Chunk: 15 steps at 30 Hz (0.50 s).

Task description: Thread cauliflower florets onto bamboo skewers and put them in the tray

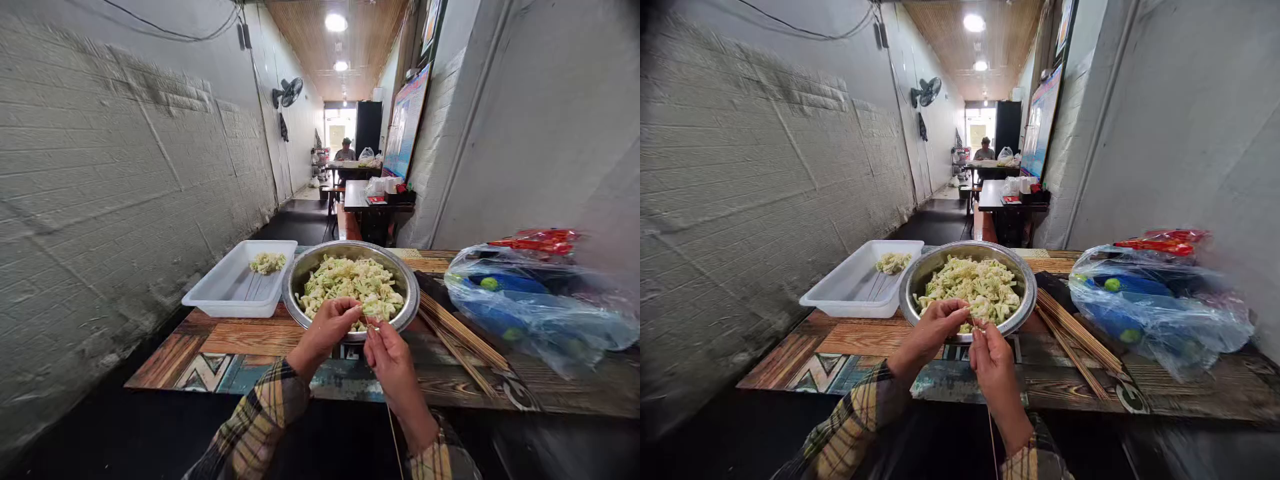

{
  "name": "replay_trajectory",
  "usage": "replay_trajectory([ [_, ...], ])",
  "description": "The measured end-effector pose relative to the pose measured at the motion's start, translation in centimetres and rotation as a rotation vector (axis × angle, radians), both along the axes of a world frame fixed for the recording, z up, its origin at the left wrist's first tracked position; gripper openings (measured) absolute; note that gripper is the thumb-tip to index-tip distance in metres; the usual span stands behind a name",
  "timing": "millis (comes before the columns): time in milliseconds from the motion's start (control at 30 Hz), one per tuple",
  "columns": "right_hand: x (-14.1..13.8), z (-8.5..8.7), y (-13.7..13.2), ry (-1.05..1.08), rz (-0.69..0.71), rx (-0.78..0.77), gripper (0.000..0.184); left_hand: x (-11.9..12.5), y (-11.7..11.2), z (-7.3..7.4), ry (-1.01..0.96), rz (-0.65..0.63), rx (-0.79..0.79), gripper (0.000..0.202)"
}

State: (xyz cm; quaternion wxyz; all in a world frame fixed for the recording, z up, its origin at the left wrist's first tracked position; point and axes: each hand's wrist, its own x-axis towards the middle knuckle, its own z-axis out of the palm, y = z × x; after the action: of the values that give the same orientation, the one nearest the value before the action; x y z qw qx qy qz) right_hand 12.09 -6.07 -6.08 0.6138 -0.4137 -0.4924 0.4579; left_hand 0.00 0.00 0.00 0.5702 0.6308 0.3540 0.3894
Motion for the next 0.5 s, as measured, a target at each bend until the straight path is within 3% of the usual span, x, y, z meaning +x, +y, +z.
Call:
replay_trajectory([
  [200,0.0,0.6,-0.5,0.065,0.007,-0.047,0.047,0.0,0.0,-0.4,-0.043,0.017,-0.026,0.028],
  [500,0.2,2.0,-1.4,0.269,0.14,-0.197,0.058,0.0,-0.1,-0.4,-0.128,0.023,-0.064,0.027],
])
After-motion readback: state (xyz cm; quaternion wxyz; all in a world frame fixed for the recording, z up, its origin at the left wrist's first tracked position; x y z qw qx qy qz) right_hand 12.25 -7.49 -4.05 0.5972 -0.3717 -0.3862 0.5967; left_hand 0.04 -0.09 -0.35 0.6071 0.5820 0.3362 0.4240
